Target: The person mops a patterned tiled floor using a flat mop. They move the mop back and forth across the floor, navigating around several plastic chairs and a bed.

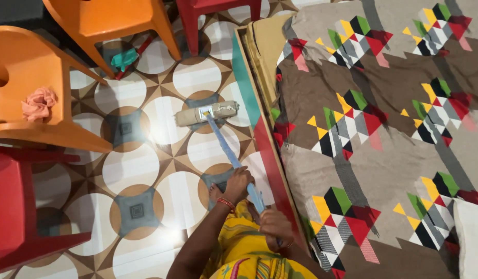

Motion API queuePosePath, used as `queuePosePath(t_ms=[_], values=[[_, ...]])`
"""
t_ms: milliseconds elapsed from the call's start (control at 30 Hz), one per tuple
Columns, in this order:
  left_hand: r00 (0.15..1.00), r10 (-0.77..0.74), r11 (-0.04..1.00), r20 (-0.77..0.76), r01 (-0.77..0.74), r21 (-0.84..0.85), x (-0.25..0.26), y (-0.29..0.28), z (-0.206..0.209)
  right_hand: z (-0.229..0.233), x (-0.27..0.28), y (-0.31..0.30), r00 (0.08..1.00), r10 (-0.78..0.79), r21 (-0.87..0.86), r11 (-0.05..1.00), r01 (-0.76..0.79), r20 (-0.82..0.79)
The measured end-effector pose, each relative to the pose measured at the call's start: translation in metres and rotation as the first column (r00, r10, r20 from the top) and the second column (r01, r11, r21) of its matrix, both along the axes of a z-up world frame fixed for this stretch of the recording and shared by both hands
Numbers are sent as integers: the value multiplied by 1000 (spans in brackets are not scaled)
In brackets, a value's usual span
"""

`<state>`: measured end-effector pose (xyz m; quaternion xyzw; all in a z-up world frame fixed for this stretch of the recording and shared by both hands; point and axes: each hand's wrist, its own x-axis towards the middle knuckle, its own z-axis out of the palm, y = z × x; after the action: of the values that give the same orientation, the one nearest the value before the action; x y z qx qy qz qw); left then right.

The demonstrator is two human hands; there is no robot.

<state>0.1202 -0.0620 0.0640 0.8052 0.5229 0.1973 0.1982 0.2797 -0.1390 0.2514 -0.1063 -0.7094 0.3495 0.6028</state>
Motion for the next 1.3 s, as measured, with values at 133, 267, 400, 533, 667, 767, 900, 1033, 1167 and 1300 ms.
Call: queuePosePath(t_ms=[133,267,400,533,667,767,900,1033,1167,1300], values=[[996,76,997,46,-77,29,-20,21,-29,-13,-14,20,989,47,12,999,-49,141],[991,126,992,47,-127,20,-44,63,-50,-34,-41,54,991,47,10,999,-49,124],[990,140,990,-3,-140,-25,-76,101,-57,-70,-71,87,987,3,106,994,-20,158],[985,173,984,27,-172,-42,-95,101,-54,-104,-84,85,957,4,117,992,-39,291],[986,158,987,57,-159,10,-98,71,-46,-118,-78,56,913,56,95,990,-103,404],[986,149,983,81,-156,93,-86,50,-42,-110,-68,38,916,69,96,989,-116,395],[987,136,983,91,-146,109,-58,22,-36,-76,-39,14,931,90,40,993,-111,353],[992,115,983,44,-120,142,-32,-8,-21,-30,-13,-11,960,94,29,994,-105,264],[992,125,982,-5,-123,147,-13,-28,0,9,4,-22,969,167,4,985,-171,184],[990,138,985,-11,-136,107,-14,-29,17,20,-5,-14,975,188,61,979,-196,120]])
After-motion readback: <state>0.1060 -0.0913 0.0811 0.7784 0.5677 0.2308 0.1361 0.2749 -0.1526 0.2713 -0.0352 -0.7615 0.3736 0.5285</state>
